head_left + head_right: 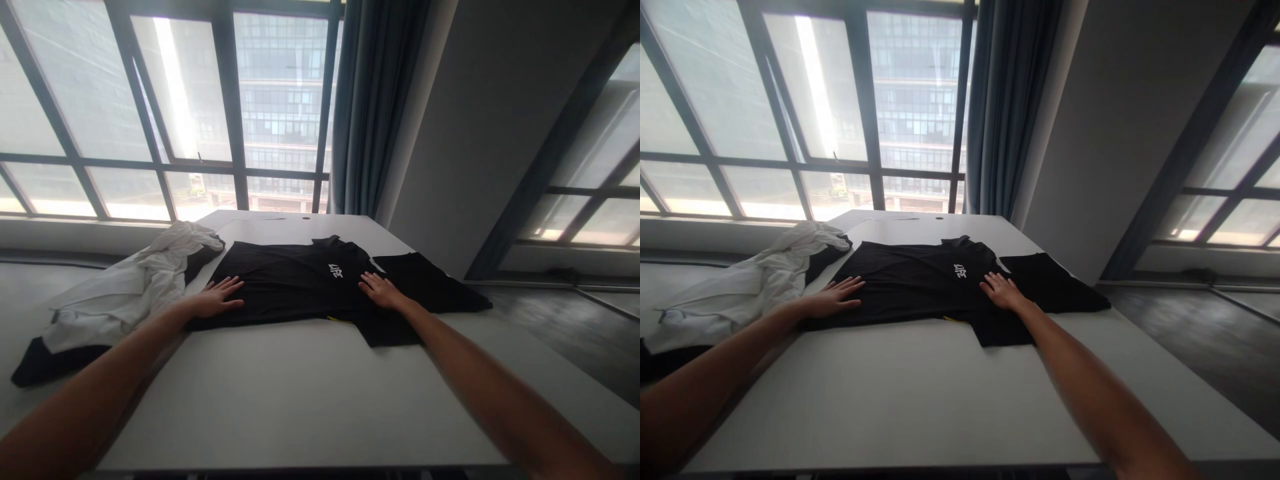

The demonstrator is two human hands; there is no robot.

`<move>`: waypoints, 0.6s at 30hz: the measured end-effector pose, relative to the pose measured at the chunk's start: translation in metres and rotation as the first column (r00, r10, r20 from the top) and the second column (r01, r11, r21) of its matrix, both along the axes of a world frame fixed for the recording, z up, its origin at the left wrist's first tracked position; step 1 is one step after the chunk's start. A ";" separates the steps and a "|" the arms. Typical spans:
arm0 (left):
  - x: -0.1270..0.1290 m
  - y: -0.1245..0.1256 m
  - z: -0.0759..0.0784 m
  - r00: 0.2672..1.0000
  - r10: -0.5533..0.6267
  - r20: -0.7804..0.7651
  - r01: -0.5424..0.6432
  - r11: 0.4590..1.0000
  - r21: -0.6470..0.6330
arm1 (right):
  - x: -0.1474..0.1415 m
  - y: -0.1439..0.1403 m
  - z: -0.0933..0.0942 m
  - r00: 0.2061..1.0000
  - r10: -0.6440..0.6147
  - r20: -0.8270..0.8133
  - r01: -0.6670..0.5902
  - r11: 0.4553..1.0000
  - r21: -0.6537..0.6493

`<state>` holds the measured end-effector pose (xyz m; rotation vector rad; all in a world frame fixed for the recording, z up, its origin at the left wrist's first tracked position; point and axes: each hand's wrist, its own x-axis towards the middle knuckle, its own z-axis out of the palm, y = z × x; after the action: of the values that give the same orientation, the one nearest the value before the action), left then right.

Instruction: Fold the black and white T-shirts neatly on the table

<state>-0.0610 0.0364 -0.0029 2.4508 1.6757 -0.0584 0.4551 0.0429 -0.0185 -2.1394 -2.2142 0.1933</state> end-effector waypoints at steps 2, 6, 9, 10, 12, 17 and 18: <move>-0.007 -0.006 0.008 0.999 -0.035 0.007 0.036 0.997 -0.069 | 0.005 -0.005 0.002 0.999 0.032 -0.031 -0.031 0.999 0.028; -0.016 -0.015 0.020 0.995 -0.096 0.015 0.097 0.981 -0.168 | 0.018 -0.016 0.011 0.974 0.168 -0.149 -0.161 0.985 0.057; -0.020 -0.017 0.023 0.995 -0.097 0.017 0.099 0.975 -0.199 | 0.027 -0.022 0.023 0.948 0.222 -0.229 -0.237 0.971 -0.039; -0.021 -0.016 0.023 0.996 -0.091 0.019 0.093 0.974 -0.207 | 0.030 -0.023 0.027 0.946 0.216 -0.240 -0.243 0.966 -0.088; -0.025 -0.014 0.023 0.997 -0.078 0.018 0.081 0.972 -0.222 | 0.034 -0.026 0.034 0.953 0.177 -0.246 -0.224 0.958 -0.177; -0.043 -0.013 0.027 0.999 -0.032 -0.006 0.030 0.969 -0.246 | 0.051 -0.035 0.049 0.955 0.107 -0.275 -0.169 0.962 -0.214; -0.046 -0.014 0.029 1.000 -0.011 0.002 0.011 0.969 -0.247 | 0.056 -0.037 0.052 0.954 0.100 -0.282 -0.158 0.968 -0.194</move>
<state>-0.1075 0.0228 0.0260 2.2751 1.5498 -0.2519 0.5114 0.0055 0.0333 -1.9184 -2.2579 0.7174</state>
